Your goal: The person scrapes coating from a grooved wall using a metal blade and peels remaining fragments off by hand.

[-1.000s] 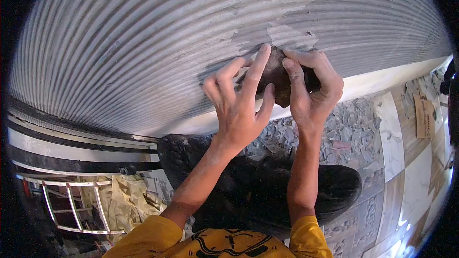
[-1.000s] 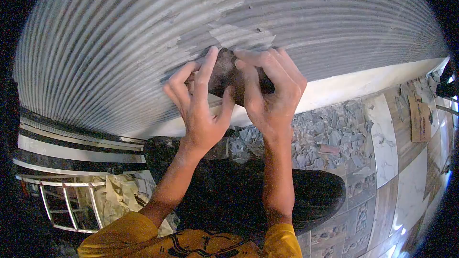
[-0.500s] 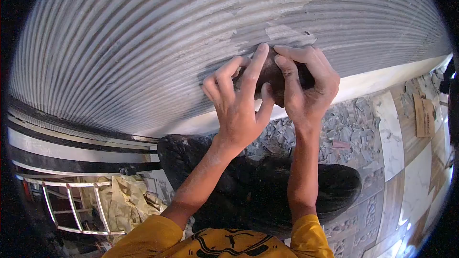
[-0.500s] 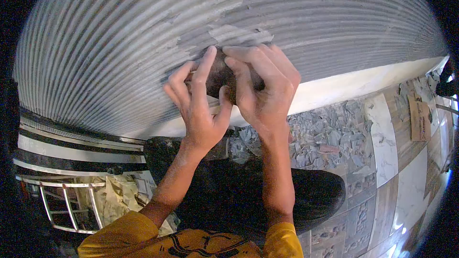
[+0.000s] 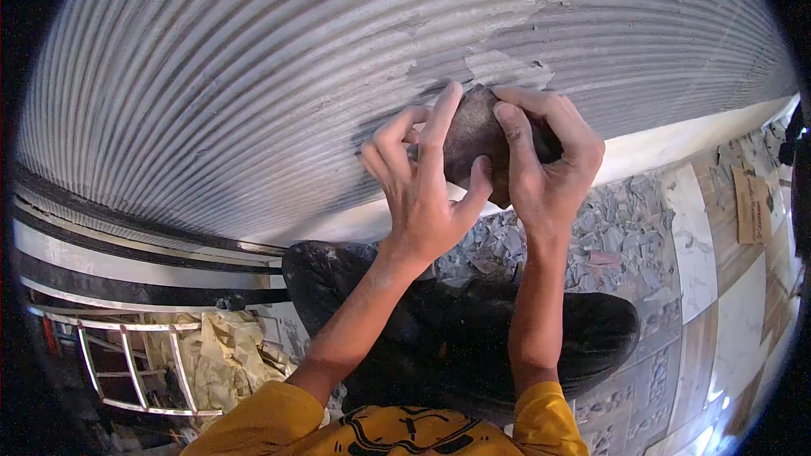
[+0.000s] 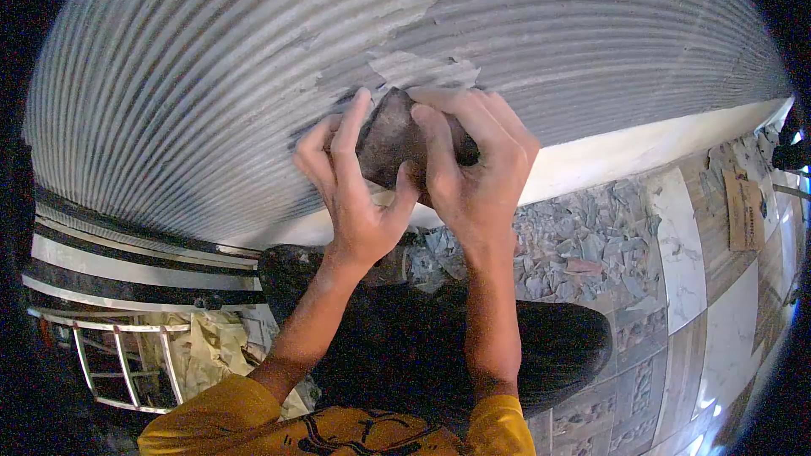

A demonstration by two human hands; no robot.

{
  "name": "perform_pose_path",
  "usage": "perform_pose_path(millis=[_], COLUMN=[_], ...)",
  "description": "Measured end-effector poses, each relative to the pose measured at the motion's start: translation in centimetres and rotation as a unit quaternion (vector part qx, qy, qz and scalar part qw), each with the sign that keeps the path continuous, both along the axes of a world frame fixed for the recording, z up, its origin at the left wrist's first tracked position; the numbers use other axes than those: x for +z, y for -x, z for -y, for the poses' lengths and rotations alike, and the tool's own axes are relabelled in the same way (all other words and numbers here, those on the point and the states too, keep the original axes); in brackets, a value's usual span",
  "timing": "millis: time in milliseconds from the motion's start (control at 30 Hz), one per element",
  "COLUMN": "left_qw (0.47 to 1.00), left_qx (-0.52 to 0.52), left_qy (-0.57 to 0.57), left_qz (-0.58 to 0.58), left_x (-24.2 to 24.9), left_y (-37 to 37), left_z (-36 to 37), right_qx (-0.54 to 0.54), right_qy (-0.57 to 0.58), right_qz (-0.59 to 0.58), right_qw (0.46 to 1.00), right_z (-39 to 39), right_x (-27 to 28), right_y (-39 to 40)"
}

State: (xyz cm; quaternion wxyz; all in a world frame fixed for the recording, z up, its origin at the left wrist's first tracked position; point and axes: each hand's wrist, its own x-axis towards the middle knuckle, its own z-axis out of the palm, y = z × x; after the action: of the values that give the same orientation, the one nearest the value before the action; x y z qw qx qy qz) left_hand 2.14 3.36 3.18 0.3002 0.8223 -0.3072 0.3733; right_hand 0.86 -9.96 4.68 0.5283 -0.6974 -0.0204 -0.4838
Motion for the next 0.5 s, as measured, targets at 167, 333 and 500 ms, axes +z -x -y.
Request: perform_pose_path(millis=[167,333,500], left_qw=[1.0,0.998,1.0], left_qx=[0.014,0.036,0.014], left_qy=[-0.013,-0.049,0.006], left_qz=[0.002,-0.012,-0.009], left_x=[0.1,0.8,0.1], left_y=[-0.1,0.6,0.0], left_z=[0.2,0.4,0.3], right_qx=[0.002,-0.004,-0.023], right_qy=[0.022,0.049,0.085], right_qz=[-0.005,-0.013,0.05], right_qw=[1.0,0.999,0.995], right_z=[0.1,0.2,0.1], right_x=[0.3,0.5,0.4], right_y=[-0.1,-0.1,-0.5])
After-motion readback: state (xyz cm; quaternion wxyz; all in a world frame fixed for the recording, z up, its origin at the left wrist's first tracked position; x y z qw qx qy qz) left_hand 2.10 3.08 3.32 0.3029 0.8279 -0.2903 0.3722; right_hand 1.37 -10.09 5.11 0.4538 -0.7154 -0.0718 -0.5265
